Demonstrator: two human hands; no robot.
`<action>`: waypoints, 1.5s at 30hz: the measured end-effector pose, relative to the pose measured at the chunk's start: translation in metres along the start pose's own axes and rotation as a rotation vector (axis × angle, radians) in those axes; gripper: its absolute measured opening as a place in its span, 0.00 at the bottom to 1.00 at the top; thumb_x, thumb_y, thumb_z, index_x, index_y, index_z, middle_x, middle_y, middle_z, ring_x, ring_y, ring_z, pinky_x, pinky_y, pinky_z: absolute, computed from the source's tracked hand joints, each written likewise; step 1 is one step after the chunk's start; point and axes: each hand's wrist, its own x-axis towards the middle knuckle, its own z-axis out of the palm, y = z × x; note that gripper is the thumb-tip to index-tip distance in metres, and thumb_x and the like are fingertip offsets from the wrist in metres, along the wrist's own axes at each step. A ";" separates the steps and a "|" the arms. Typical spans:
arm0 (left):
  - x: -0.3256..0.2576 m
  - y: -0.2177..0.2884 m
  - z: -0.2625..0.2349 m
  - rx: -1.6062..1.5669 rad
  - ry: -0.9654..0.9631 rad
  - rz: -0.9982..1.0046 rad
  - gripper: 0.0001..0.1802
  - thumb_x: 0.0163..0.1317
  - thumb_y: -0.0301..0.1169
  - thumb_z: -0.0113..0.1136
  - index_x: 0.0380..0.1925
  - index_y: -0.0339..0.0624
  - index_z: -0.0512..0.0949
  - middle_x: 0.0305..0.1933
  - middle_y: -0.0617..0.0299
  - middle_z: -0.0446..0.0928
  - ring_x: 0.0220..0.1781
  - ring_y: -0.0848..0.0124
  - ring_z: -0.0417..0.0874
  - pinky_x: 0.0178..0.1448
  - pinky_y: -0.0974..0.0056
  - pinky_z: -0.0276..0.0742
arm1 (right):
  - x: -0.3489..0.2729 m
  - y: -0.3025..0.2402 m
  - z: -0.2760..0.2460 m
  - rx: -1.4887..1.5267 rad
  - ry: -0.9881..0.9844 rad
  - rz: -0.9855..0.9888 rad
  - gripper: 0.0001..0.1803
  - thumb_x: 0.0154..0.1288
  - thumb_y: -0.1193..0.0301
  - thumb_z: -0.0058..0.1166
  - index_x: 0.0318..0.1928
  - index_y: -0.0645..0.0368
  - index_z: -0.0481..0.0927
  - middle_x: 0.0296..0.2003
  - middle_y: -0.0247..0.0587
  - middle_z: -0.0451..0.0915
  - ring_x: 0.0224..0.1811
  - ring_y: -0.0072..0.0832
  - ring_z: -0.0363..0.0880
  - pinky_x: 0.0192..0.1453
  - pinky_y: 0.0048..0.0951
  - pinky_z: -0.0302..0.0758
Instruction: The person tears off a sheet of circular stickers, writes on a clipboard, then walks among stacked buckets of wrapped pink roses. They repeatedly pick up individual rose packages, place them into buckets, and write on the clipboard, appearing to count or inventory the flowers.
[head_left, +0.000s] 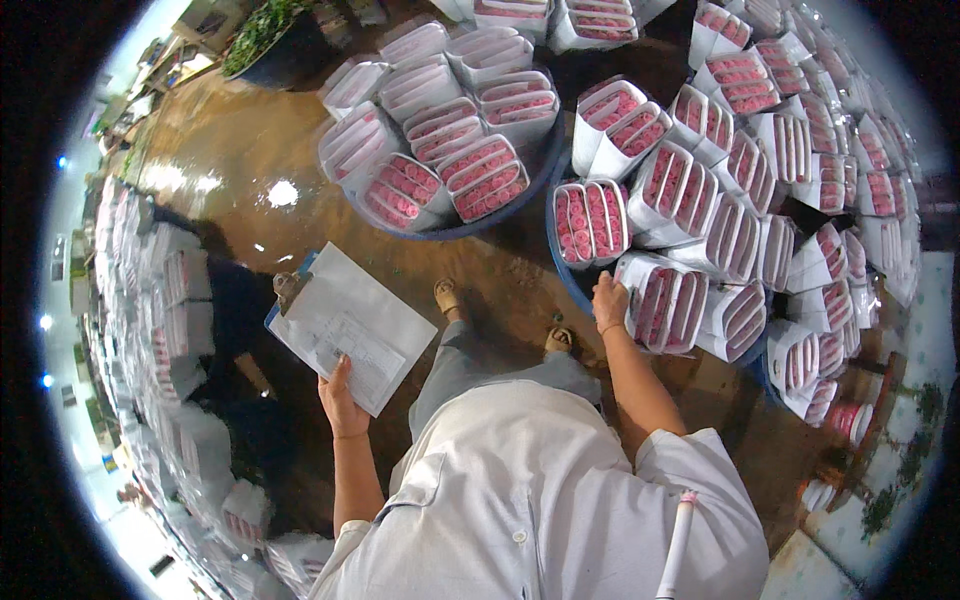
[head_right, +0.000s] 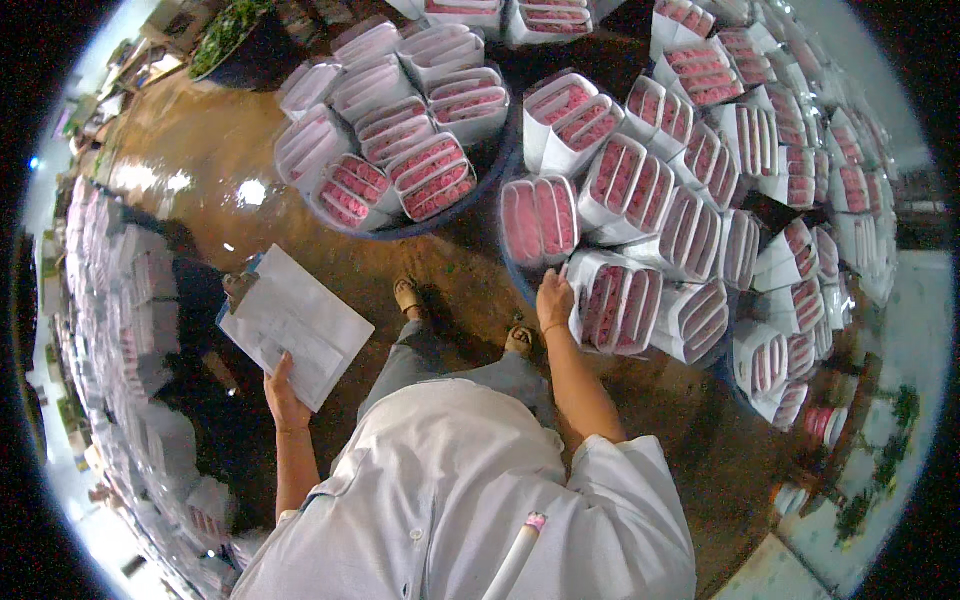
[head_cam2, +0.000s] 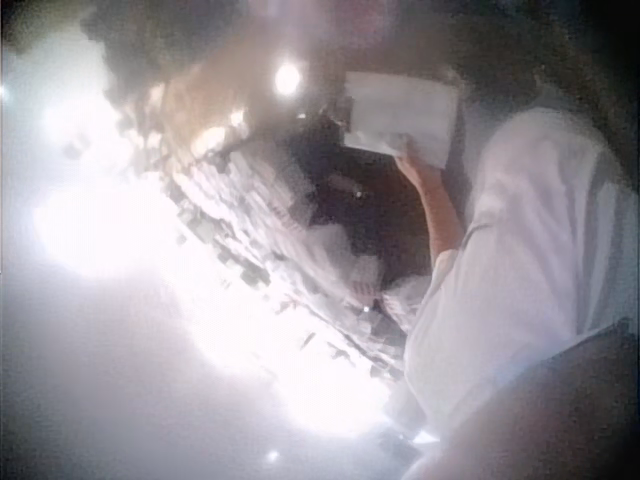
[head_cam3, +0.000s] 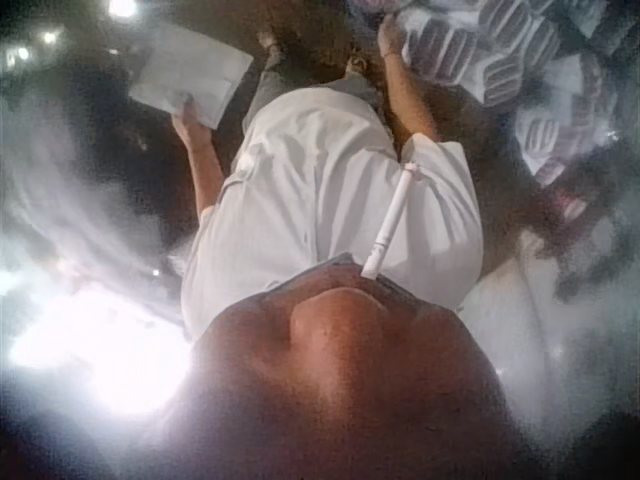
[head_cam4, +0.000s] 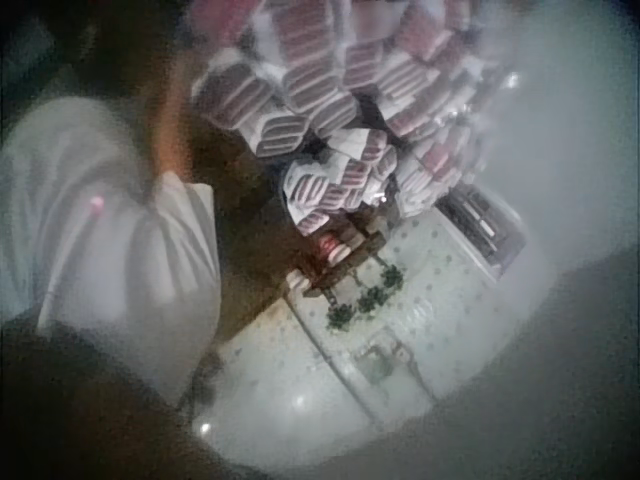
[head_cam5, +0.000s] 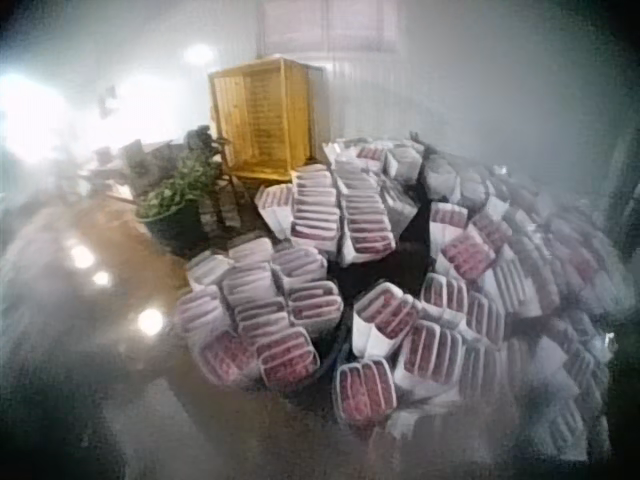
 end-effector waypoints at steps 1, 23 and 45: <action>0.024 0.008 0.005 0.024 -0.008 -0.007 0.29 0.60 0.32 0.64 0.60 0.36 0.68 0.55 0.52 0.77 0.54 0.57 0.80 0.60 0.53 0.76 | 0.004 -0.007 0.003 -0.003 0.087 0.051 0.29 0.71 0.51 0.44 0.26 0.66 0.79 0.22 0.55 0.79 0.30 0.52 0.79 0.41 0.47 0.72; 0.258 0.098 0.053 0.224 0.019 -0.118 0.32 0.61 0.29 0.63 0.63 0.31 0.64 0.59 0.49 0.74 0.58 0.55 0.78 0.62 0.53 0.74 | 0.019 -0.049 0.197 0.243 -0.269 0.470 0.18 0.69 0.54 0.53 0.40 0.57 0.77 0.26 0.38 0.80 0.26 0.27 0.82 0.24 0.28 0.72; 0.209 0.077 0.093 0.240 0.067 0.020 0.28 0.61 0.31 0.64 0.60 0.34 0.69 0.56 0.53 0.77 0.55 0.59 0.80 0.59 0.54 0.77 | 0.010 -0.004 0.333 1.068 -0.320 0.950 0.20 0.72 0.51 0.42 0.56 0.47 0.72 0.52 0.34 0.73 0.53 0.33 0.71 0.58 0.46 0.67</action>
